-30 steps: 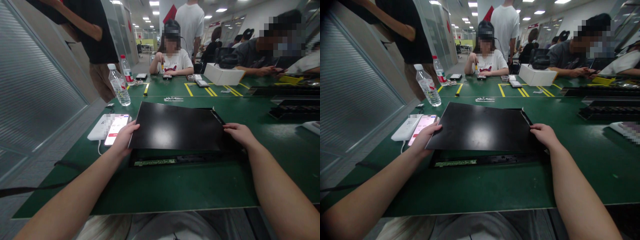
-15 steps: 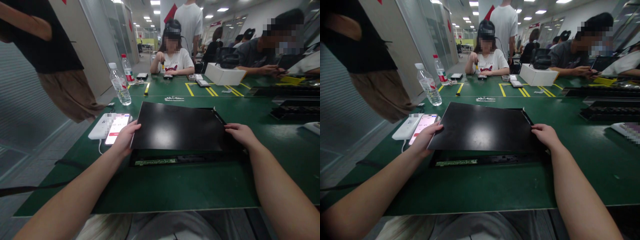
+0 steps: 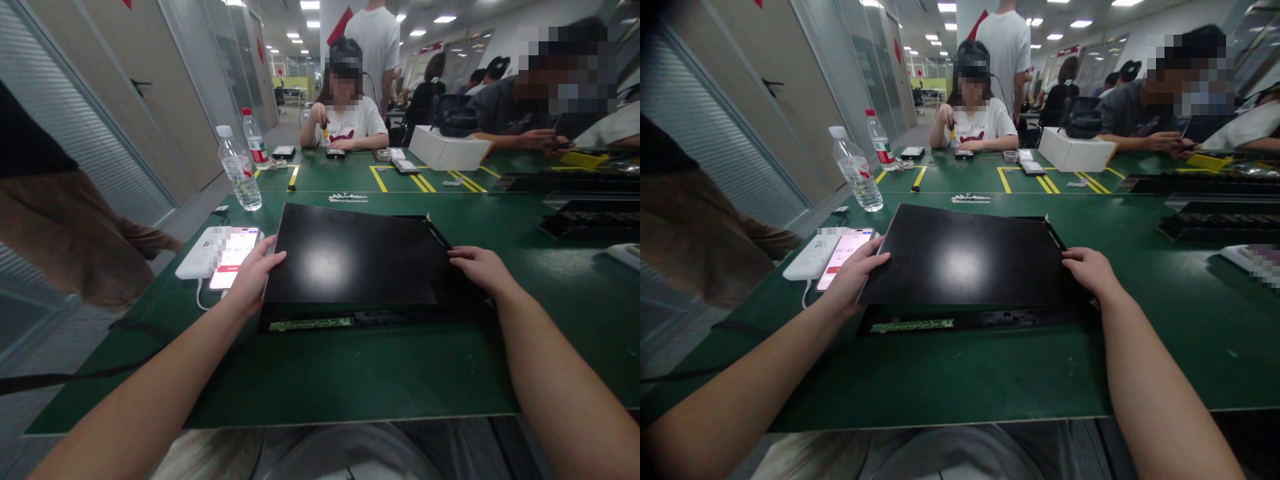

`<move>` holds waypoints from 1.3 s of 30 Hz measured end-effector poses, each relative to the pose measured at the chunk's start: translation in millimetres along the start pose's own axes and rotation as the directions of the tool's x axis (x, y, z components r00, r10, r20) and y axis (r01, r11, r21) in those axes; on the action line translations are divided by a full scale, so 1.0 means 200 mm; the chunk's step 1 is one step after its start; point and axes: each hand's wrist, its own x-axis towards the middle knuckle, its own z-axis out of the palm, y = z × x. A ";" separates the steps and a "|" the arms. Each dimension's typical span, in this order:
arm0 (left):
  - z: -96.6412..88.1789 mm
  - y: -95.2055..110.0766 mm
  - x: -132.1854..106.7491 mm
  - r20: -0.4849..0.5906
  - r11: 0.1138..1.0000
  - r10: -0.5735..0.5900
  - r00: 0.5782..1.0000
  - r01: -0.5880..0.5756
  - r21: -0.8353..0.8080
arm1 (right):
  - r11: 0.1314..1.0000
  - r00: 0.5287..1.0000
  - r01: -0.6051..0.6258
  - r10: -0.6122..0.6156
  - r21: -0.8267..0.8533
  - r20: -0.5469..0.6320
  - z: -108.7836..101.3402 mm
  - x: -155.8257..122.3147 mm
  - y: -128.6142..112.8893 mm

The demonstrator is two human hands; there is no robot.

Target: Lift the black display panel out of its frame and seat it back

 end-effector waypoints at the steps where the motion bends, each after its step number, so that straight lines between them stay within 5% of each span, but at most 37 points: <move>1: 0.00 0.00 0.00 0.002 1.000 0.005 1.000 -0.005 0.005 | 1.000 1.000 0.002 -0.002 -0.003 0.001 0.00 0.00 0.00; 14: -0.02 0.00 0.01 0.113 1.000 0.019 0.993 -0.019 -0.004 | 1.000 1.000 0.004 -0.004 -0.015 -0.014 0.00 0.00 -0.01; 21: -0.02 0.01 0.01 0.050 0.997 0.068 0.996 -0.070 0.036 | 1.000 1.000 0.007 -0.007 0.009 -0.008 0.00 0.01 0.02; 25: -0.06 0.00 0.04 0.064 0.963 0.151 0.986 -0.161 0.215 | 1.000 1.000 0.008 -0.008 0.027 -0.018 0.00 0.00 0.00; 29: -0.12 -0.05 0.11 0.047 0.829 0.261 0.964 -0.249 0.501 | 0.999 1.000 -0.020 0.020 0.049 -0.012 0.00 0.00 -0.01; 39: -0.15 -0.09 0.14 0.096 0.711 0.202 0.975 -0.214 0.670 | 0.987 0.999 -0.037 0.039 0.155 -0.012 0.01 0.00 0.00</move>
